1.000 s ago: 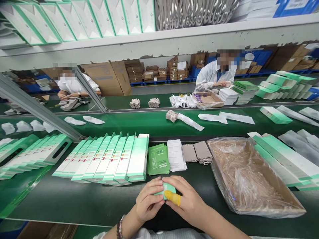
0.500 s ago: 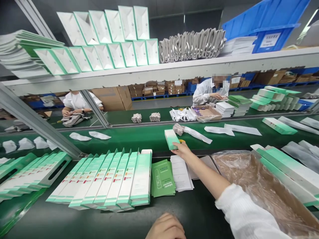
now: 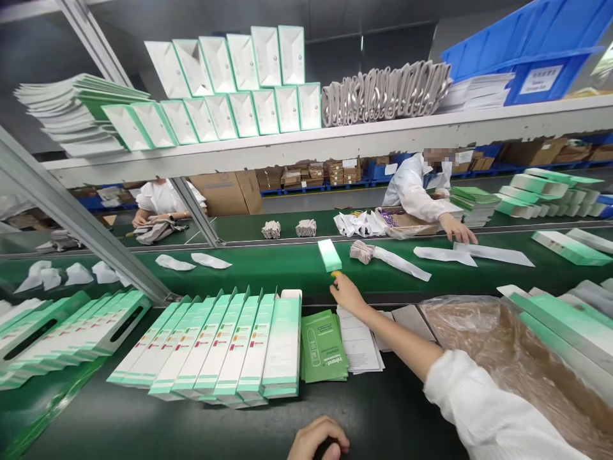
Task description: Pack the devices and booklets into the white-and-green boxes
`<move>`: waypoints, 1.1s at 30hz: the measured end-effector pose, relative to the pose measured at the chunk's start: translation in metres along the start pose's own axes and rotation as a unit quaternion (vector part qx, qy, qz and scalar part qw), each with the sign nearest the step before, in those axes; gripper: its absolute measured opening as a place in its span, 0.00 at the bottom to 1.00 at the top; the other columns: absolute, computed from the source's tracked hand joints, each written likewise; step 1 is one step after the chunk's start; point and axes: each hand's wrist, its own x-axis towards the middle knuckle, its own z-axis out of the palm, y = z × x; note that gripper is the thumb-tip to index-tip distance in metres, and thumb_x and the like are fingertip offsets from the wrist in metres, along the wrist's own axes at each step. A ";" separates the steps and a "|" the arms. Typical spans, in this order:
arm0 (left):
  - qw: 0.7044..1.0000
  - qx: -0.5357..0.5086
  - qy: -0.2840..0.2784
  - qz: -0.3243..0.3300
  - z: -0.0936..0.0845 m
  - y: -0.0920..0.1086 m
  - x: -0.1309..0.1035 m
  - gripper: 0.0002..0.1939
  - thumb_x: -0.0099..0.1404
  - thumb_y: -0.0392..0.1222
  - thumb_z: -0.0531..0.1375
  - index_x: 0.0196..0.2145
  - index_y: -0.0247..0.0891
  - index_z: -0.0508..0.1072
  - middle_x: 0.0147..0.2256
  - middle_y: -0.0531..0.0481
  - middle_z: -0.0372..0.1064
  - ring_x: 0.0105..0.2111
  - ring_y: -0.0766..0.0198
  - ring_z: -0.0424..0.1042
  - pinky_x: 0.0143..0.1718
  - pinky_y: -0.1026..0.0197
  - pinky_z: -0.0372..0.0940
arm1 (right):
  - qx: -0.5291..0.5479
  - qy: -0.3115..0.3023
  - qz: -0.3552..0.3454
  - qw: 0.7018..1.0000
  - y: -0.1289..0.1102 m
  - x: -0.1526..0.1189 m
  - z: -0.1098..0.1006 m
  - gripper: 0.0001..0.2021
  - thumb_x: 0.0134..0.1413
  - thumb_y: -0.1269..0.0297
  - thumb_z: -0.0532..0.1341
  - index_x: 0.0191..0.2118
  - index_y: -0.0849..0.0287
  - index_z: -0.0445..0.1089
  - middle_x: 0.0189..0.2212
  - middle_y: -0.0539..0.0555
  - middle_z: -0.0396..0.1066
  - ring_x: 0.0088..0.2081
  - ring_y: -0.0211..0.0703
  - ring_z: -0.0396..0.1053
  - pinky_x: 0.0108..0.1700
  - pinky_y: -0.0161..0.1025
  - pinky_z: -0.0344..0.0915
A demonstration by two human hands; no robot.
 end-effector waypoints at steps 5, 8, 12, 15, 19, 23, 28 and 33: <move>0.942 -0.274 0.026 -0.194 0.005 -0.002 0.001 0.26 0.55 0.59 0.67 0.44 0.37 0.76 0.40 0.43 0.69 0.39 0.56 0.73 0.40 0.57 0.67 | -0.127 -0.099 -0.209 0.965 0.018 -0.110 0.015 0.27 0.46 0.61 0.72 0.54 0.58 0.71 0.60 0.63 0.65 0.64 0.61 0.57 0.67 0.61 0.45; 0.863 -0.422 0.032 -0.276 0.005 0.004 0.000 0.29 0.51 0.51 0.72 0.48 0.38 0.73 0.47 0.41 0.67 0.45 0.52 0.71 0.45 0.50 0.67 | -0.250 -0.089 -0.297 0.917 0.035 -0.150 0.021 0.21 0.50 0.69 0.69 0.52 0.65 0.73 0.57 0.69 0.68 0.59 0.64 0.64 0.61 0.62 0.59; 0.823 -0.507 0.031 -0.253 0.004 0.014 0.001 0.34 0.51 0.61 0.69 0.51 0.40 0.73 0.55 0.36 0.63 0.54 0.44 0.67 0.51 0.42 0.63 | -0.285 -0.032 -0.363 0.887 0.042 -0.182 0.014 0.15 0.59 0.77 0.57 0.49 0.64 0.74 0.51 0.64 0.74 0.55 0.59 0.70 0.53 0.55 0.71; 0.775 -0.593 0.034 -0.217 0.008 0.020 0.005 0.39 0.52 0.70 0.63 0.52 0.38 0.73 0.59 0.36 0.63 0.58 0.41 0.62 0.55 0.42 0.59 | -0.252 -0.003 -0.429 0.867 0.025 -0.209 0.002 0.15 0.63 0.75 0.55 0.51 0.63 0.73 0.47 0.62 0.77 0.49 0.54 0.75 0.49 0.49 0.74; 0.725 -0.661 0.011 -0.195 0.014 0.031 0.009 0.39 0.61 0.68 0.55 0.54 0.30 0.72 0.54 0.33 0.69 0.55 0.43 0.66 0.56 0.44 0.58 | -0.140 -0.023 -0.444 0.885 0.000 -0.233 -0.023 0.17 0.63 0.72 0.56 0.55 0.58 0.71 0.47 0.58 0.77 0.48 0.48 0.76 0.48 0.39 0.75; 0.732 -0.667 -0.022 -0.134 0.016 0.040 0.008 0.34 0.60 0.64 0.60 0.55 0.36 0.71 0.55 0.35 0.69 0.52 0.44 0.68 0.52 0.41 0.61 | -0.040 0.061 -0.381 0.922 -0.005 -0.233 -0.056 0.23 0.59 0.80 0.56 0.56 0.51 0.68 0.49 0.53 0.76 0.50 0.43 0.75 0.53 0.37 0.72; 0.788 -0.599 -0.050 -0.133 0.019 0.042 0.007 0.29 0.65 0.57 0.59 0.54 0.32 0.72 0.50 0.35 0.72 0.45 0.51 0.74 0.46 0.49 0.66 | -0.054 0.180 -0.394 0.900 0.003 -0.218 -0.051 0.33 0.54 0.84 0.57 0.63 0.51 0.62 0.55 0.55 0.72 0.56 0.50 0.69 0.57 0.46 0.70; 0.877 -0.447 -0.124 -0.130 0.018 0.055 0.003 0.26 0.61 0.58 0.62 0.34 0.25 0.78 0.27 0.41 0.73 0.28 0.60 0.74 0.36 0.59 0.65 | -0.059 0.006 -0.312 0.948 0.028 -0.180 0.006 0.27 0.59 0.81 0.52 0.59 0.50 0.68 0.59 0.55 0.67 0.64 0.50 0.57 0.62 0.53 0.63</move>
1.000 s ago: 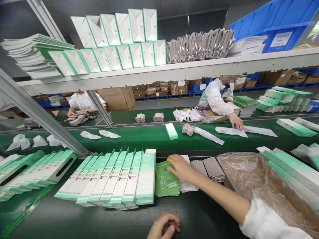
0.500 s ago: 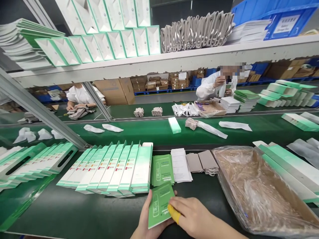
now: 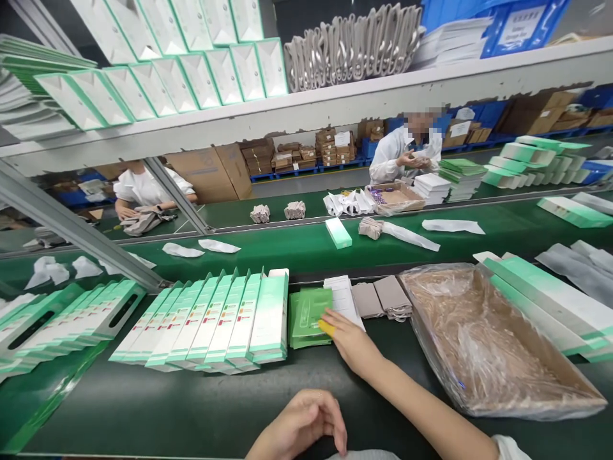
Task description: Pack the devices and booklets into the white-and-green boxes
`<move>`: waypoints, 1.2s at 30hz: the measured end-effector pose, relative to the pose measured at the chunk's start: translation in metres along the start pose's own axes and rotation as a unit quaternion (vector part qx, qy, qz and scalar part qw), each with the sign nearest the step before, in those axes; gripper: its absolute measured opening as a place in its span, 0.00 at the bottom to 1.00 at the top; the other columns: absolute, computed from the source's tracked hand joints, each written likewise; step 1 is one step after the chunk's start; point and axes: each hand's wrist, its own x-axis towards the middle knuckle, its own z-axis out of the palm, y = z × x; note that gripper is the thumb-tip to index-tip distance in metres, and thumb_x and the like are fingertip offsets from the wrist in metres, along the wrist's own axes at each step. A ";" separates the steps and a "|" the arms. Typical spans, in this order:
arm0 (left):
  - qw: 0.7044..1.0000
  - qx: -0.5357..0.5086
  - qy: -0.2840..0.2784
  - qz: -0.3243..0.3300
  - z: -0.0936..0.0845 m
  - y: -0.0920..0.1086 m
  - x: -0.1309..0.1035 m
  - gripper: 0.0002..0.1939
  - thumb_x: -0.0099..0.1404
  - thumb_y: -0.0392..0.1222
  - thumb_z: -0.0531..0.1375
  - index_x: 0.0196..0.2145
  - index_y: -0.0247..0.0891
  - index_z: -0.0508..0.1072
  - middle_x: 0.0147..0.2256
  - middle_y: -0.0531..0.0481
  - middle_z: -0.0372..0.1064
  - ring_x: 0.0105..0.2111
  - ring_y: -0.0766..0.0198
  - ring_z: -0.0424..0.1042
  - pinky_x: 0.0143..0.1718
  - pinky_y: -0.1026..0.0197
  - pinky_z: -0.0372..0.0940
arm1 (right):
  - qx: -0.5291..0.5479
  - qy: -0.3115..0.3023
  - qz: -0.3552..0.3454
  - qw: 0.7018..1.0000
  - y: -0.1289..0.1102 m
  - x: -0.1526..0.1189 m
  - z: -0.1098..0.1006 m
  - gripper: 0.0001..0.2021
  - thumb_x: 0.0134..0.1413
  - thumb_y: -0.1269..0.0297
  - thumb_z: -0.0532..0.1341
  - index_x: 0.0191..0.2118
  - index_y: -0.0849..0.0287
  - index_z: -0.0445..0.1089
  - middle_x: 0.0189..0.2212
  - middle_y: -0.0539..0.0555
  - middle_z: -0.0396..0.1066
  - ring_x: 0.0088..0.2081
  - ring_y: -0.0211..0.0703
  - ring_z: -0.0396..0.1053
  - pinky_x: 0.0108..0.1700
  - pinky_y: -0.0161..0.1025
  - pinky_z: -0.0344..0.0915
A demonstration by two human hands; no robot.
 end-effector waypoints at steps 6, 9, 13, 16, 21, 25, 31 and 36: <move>0.835 0.521 0.140 0.108 0.000 0.031 0.014 0.12 0.69 0.41 0.55 0.46 0.36 0.74 0.45 0.42 0.72 0.47 0.55 0.70 0.52 0.52 0.63 | 0.153 -0.018 0.183 0.971 0.003 -0.009 0.025 0.22 0.55 0.75 0.55 0.54 0.54 0.72 0.58 0.59 0.68 0.62 0.52 0.62 0.64 0.55 0.56; 0.620 0.750 0.197 0.120 -0.015 0.033 0.037 0.25 0.65 0.32 0.55 0.60 0.36 0.63 0.59 0.38 0.62 0.63 0.44 0.55 0.62 0.39 0.53 | 0.185 0.046 0.260 0.947 -0.007 -0.021 0.025 0.17 0.59 0.70 0.53 0.51 0.57 0.72 0.52 0.63 0.71 0.56 0.54 0.68 0.61 0.58 0.60; 0.445 0.863 0.240 0.012 -0.031 0.030 0.064 0.38 0.59 0.33 0.62 0.65 0.33 0.55 0.65 0.31 0.53 0.64 0.32 0.51 0.59 0.34 0.56 | 0.271 0.108 0.349 0.891 -0.014 -0.035 0.041 0.16 0.58 0.63 0.56 0.52 0.55 0.66 0.50 0.62 0.73 0.55 0.55 0.70 0.60 0.59 0.60; 0.419 0.874 0.246 -0.021 -0.034 0.034 0.072 0.37 0.58 0.34 0.64 0.63 0.31 0.59 0.63 0.26 0.56 0.61 0.30 0.58 0.55 0.35 0.61 | 0.364 0.158 0.387 0.832 -0.019 -0.039 0.057 0.16 0.58 0.58 0.57 0.51 0.53 0.63 0.50 0.60 0.73 0.56 0.53 0.70 0.59 0.57 0.63; 0.407 0.881 0.239 -0.032 -0.034 0.041 0.071 0.34 0.60 0.35 0.63 0.63 0.30 0.59 0.62 0.28 0.58 0.60 0.33 0.60 0.55 0.38 0.63 | 0.483 0.243 0.413 0.733 -0.031 -0.040 0.073 0.16 0.56 0.49 0.60 0.44 0.51 0.62 0.50 0.59 0.74 0.57 0.54 0.69 0.60 0.57 0.61; 0.397 0.886 0.238 -0.033 -0.034 0.040 0.068 0.33 0.63 0.37 0.60 0.63 0.28 0.58 0.63 0.29 0.57 0.61 0.35 0.59 0.56 0.39 0.62 | 0.531 0.273 0.420 0.683 -0.042 -0.041 0.079 0.24 0.49 0.43 0.65 0.45 0.51 0.63 0.55 0.61 0.69 0.62 0.55 0.62 0.65 0.58 0.53; 0.391 0.889 0.236 -0.032 -0.034 0.039 0.065 0.33 0.63 0.37 0.59 0.64 0.28 0.57 0.64 0.29 0.56 0.62 0.35 0.57 0.57 0.39 0.61 | 0.608 0.272 0.425 0.613 -0.050 -0.037 0.072 0.22 0.46 0.48 0.68 0.44 0.52 0.66 0.55 0.59 0.70 0.62 0.54 0.62 0.65 0.54 0.54; 0.397 0.885 0.239 -0.034 -0.038 0.045 0.061 0.35 0.60 0.34 0.60 0.64 0.28 0.57 0.64 0.29 0.56 0.62 0.36 0.57 0.58 0.40 0.60 | 0.659 0.254 0.435 0.559 -0.044 -0.032 0.063 0.14 0.45 0.57 0.68 0.36 0.55 0.68 0.46 0.61 0.77 0.53 0.55 0.72 0.56 0.54 0.65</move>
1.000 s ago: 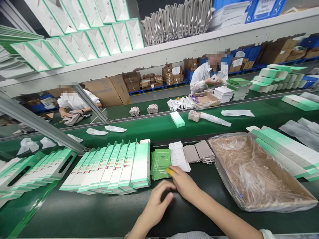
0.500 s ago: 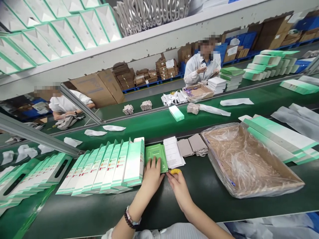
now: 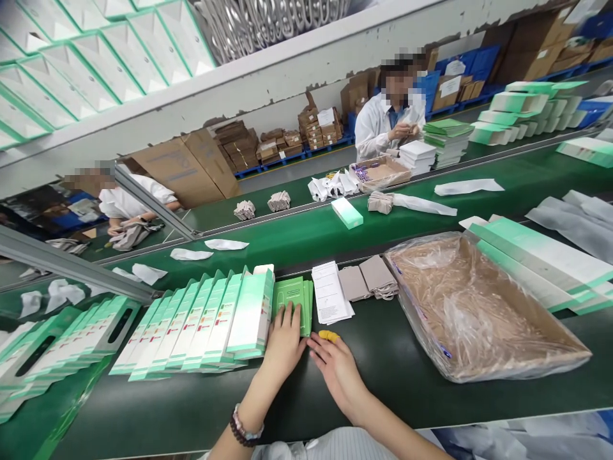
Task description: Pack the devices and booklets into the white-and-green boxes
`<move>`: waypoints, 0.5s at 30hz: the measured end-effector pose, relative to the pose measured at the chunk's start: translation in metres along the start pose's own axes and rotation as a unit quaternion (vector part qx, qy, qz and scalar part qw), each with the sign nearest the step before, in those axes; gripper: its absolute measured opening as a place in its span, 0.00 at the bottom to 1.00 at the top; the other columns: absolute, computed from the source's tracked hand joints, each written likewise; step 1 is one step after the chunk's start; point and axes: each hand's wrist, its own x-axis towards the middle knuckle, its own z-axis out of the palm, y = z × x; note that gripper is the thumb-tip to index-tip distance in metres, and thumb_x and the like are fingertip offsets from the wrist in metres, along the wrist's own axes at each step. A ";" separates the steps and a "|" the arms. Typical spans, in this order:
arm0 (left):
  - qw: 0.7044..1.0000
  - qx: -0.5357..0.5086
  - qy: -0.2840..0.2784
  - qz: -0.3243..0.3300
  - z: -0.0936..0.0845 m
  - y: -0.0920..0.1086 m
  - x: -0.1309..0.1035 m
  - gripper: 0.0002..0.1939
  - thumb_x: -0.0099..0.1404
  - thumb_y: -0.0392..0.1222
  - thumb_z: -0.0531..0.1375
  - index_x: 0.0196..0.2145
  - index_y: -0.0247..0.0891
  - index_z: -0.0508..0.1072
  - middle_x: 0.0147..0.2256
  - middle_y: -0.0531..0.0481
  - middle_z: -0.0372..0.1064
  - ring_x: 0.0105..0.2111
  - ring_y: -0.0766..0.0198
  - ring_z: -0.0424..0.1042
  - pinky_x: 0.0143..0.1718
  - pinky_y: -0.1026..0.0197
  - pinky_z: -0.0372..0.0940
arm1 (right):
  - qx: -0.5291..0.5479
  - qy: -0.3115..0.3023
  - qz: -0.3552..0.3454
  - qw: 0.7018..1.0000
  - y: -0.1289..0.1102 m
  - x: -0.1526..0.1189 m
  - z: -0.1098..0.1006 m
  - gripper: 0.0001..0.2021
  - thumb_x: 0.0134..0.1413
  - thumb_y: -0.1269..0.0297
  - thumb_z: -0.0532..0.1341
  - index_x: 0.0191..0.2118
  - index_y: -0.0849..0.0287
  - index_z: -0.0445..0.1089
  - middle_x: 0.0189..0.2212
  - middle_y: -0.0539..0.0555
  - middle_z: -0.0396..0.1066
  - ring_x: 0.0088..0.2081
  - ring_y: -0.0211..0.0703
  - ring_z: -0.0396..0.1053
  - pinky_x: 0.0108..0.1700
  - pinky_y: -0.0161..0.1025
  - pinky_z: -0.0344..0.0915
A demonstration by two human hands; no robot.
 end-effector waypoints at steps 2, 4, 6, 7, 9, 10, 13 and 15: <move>1.000 -0.004 -0.001 -0.003 0.000 -0.004 0.001 0.36 0.60 0.36 0.60 0.64 0.28 0.56 0.64 0.30 0.56 0.62 0.37 0.57 0.58 0.40 0.60 | 0.003 -0.004 0.019 1.000 -0.001 0.003 0.001 0.12 0.44 0.60 0.68 0.36 0.56 0.69 0.44 0.62 0.77 0.47 0.53 0.75 0.51 0.51 0.68; 1.000 -0.007 0.000 -0.009 0.000 -0.008 0.002 0.37 0.60 0.36 0.61 0.64 0.26 0.55 0.64 0.29 0.56 0.62 0.38 0.58 0.59 0.41 0.60 | -0.001 -0.013 0.030 0.999 0.000 0.006 0.004 0.11 0.44 0.61 0.68 0.35 0.57 0.70 0.44 0.62 0.77 0.41 0.49 0.76 0.44 0.47 0.70; 1.000 -0.008 -0.001 -0.014 0.002 -0.009 0.002 0.36 0.61 0.35 0.60 0.64 0.25 0.54 0.64 0.28 0.56 0.63 0.38 0.58 0.60 0.42 0.60 | -0.013 -0.025 0.031 0.999 0.000 0.009 0.008 0.11 0.45 0.61 0.67 0.36 0.58 0.71 0.45 0.62 0.77 0.38 0.46 0.75 0.39 0.43 0.69; 1.000 -0.009 -0.001 -0.015 0.004 -0.009 0.002 0.36 0.61 0.35 0.59 0.64 0.25 0.54 0.64 0.28 0.56 0.63 0.38 0.58 0.60 0.41 0.59 | -0.023 -0.030 0.030 0.999 0.000 0.010 0.011 0.11 0.46 0.61 0.67 0.37 0.58 0.72 0.44 0.61 0.77 0.36 0.45 0.74 0.37 0.42 0.69; 1.000 -0.011 -0.002 -0.015 0.008 -0.008 0.001 0.36 0.61 0.34 0.59 0.65 0.26 0.53 0.64 0.27 0.55 0.63 0.38 0.57 0.60 0.40 0.59 | -0.051 -0.039 0.023 0.998 0.000 0.015 0.014 0.12 0.46 0.60 0.66 0.38 0.59 0.73 0.40 0.59 0.77 0.34 0.44 0.73 0.33 0.40 0.67; 1.000 -0.012 -0.002 -0.015 0.010 -0.008 0.001 0.36 0.61 0.34 0.59 0.65 0.26 0.53 0.64 0.27 0.54 0.64 0.37 0.56 0.60 0.39 0.59 | -0.069 -0.041 0.017 0.997 0.000 0.017 0.015 0.12 0.46 0.60 0.66 0.38 0.59 0.73 0.38 0.59 0.77 0.33 0.44 0.72 0.32 0.39 0.66; 1.000 -0.017 0.000 -0.016 0.014 -0.006 0.002 0.36 0.61 0.35 0.59 0.64 0.24 0.52 0.64 0.23 0.53 0.63 0.33 0.55 0.59 0.36 0.59 | -0.134 -0.036 -0.011 0.990 0.001 0.025 0.015 0.12 0.45 0.63 0.65 0.38 0.58 0.75 0.36 0.56 0.76 0.35 0.46 0.72 0.36 0.42 0.68; 1.000 -0.022 0.003 -0.016 0.015 -0.006 0.002 0.36 0.62 0.36 0.59 0.64 0.21 0.53 0.64 0.22 0.54 0.63 0.32 0.55 0.59 0.35 0.58 | -0.177 -0.027 -0.041 0.983 0.001 0.028 0.013 0.12 0.42 0.65 0.66 0.37 0.56 0.76 0.40 0.55 0.75 0.43 0.50 0.71 0.48 0.48 0.67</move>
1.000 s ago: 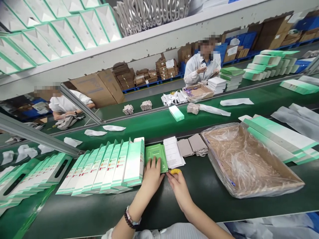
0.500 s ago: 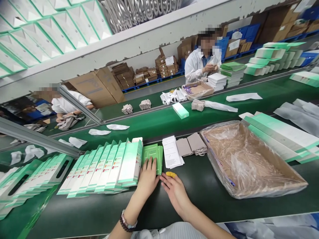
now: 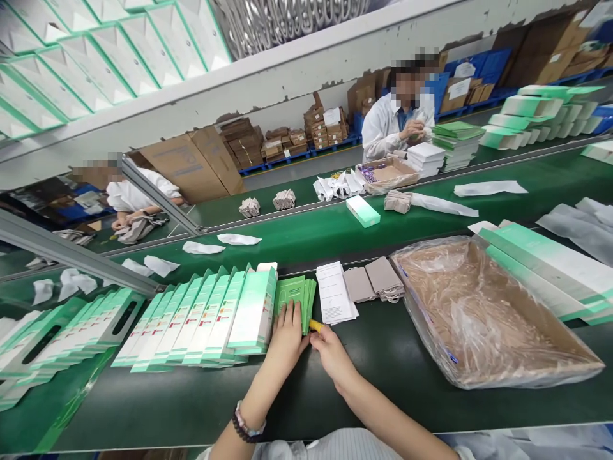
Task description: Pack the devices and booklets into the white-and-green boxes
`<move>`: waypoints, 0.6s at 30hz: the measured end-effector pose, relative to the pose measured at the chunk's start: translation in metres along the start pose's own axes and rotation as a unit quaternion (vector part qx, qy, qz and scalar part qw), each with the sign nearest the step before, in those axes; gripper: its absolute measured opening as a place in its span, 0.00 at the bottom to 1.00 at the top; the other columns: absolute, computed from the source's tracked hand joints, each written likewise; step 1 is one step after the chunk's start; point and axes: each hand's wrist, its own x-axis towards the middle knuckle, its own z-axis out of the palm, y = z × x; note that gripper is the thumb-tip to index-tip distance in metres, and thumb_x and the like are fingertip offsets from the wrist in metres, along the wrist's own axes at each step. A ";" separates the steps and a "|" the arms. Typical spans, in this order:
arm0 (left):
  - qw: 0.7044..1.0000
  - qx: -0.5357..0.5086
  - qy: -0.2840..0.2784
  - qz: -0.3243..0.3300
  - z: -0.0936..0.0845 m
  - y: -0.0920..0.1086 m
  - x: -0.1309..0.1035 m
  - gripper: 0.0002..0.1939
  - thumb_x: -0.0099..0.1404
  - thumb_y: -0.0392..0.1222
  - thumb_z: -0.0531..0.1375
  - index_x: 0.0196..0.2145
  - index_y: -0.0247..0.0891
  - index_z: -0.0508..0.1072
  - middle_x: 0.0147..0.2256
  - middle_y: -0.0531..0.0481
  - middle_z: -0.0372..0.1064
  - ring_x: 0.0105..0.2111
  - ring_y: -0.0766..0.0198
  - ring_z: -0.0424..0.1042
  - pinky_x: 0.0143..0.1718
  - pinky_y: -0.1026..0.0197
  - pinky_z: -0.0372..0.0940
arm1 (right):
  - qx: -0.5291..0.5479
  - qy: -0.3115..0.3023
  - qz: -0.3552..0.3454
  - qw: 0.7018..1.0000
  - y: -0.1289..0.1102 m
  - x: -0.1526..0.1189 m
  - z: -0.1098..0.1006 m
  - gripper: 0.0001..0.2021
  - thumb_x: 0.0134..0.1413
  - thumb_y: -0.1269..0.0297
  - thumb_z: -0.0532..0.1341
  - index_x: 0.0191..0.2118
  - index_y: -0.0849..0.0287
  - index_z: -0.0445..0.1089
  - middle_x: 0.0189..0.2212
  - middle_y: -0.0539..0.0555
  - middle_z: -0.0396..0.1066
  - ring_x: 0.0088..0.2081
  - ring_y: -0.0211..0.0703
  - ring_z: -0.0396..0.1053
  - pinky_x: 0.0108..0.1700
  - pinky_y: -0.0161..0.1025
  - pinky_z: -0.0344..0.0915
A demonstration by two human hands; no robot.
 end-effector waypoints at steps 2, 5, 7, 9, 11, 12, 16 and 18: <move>1.000 -0.007 0.003 0.001 0.000 -0.001 0.000 0.35 0.61 0.36 0.58 0.63 0.20 0.54 0.63 0.22 0.54 0.63 0.32 0.55 0.60 0.36 0.57 | -0.033 0.007 -0.029 0.999 0.002 0.002 -0.001 0.15 0.39 0.67 0.67 0.38 0.53 0.76 0.46 0.54 0.74 0.53 0.54 0.67 0.59 0.52 0.60; 1.000 -0.021 0.010 0.003 0.000 -0.004 -0.002 0.35 0.62 0.36 0.56 0.64 0.21 0.52 0.64 0.23 0.54 0.64 0.34 0.54 0.60 0.36 0.57 | -0.055 0.000 -0.051 0.997 0.007 0.007 0.001 0.17 0.43 0.64 0.65 0.43 0.52 0.74 0.51 0.54 0.72 0.58 0.54 0.65 0.63 0.54 0.55; 0.999 -0.032 0.015 0.004 0.003 -0.005 -0.004 0.36 0.63 0.38 0.55 0.65 0.23 0.50 0.64 0.24 0.52 0.65 0.35 0.53 0.60 0.35 0.56 | -0.060 -0.005 -0.060 0.996 0.011 0.011 0.005 0.15 0.50 0.59 0.61 0.45 0.52 0.70 0.47 0.55 0.74 0.55 0.53 0.68 0.61 0.55 0.59; 0.999 -0.041 0.016 0.004 0.007 -0.005 -0.004 0.36 0.63 0.38 0.55 0.66 0.25 0.49 0.65 0.25 0.51 0.65 0.34 0.51 0.60 0.34 0.55 | -0.067 -0.002 -0.074 0.995 0.014 0.015 0.010 0.14 0.53 0.57 0.59 0.46 0.52 0.67 0.44 0.56 0.75 0.54 0.51 0.70 0.60 0.53 0.61; 0.999 -0.049 0.014 -0.003 0.010 -0.004 -0.003 0.35 0.63 0.37 0.54 0.66 0.25 0.49 0.65 0.24 0.50 0.66 0.33 0.50 0.60 0.32 0.54 | -0.080 0.003 -0.088 0.993 0.018 0.017 0.014 0.15 0.53 0.58 0.60 0.47 0.52 0.65 0.47 0.56 0.73 0.56 0.50 0.68 0.62 0.52 0.59; 0.999 -0.052 0.013 -0.007 0.011 -0.004 -0.003 0.35 0.63 0.36 0.53 0.66 0.25 0.49 0.65 0.24 0.50 0.66 0.33 0.50 0.60 0.32 0.54 | -0.086 0.005 -0.093 0.992 0.020 0.018 0.015 0.17 0.52 0.59 0.61 0.48 0.52 0.64 0.50 0.57 0.72 0.58 0.51 0.66 0.63 0.52 0.57; 0.997 -0.074 0.009 -0.007 0.010 -0.007 -0.002 0.36 0.63 0.35 0.54 0.66 0.23 0.48 0.66 0.24 0.49 0.66 0.34 0.49 0.61 0.34 0.55 | -0.087 0.028 -0.092 0.992 0.027 0.018 0.015 0.24 0.51 0.59 0.61 0.55 0.51 0.61 0.57 0.59 0.66 0.63 0.53 0.60 0.64 0.55 0.56; 0.996 -0.089 0.009 -0.002 0.009 -0.010 -0.003 0.37 0.63 0.38 0.55 0.66 0.23 0.48 0.66 0.25 0.48 0.66 0.35 0.48 0.62 0.35 0.54 | -0.077 0.047 -0.084 0.992 0.030 0.020 0.013 0.24 0.51 0.58 0.61 0.55 0.52 0.59 0.57 0.60 0.66 0.62 0.54 0.61 0.63 0.56 0.57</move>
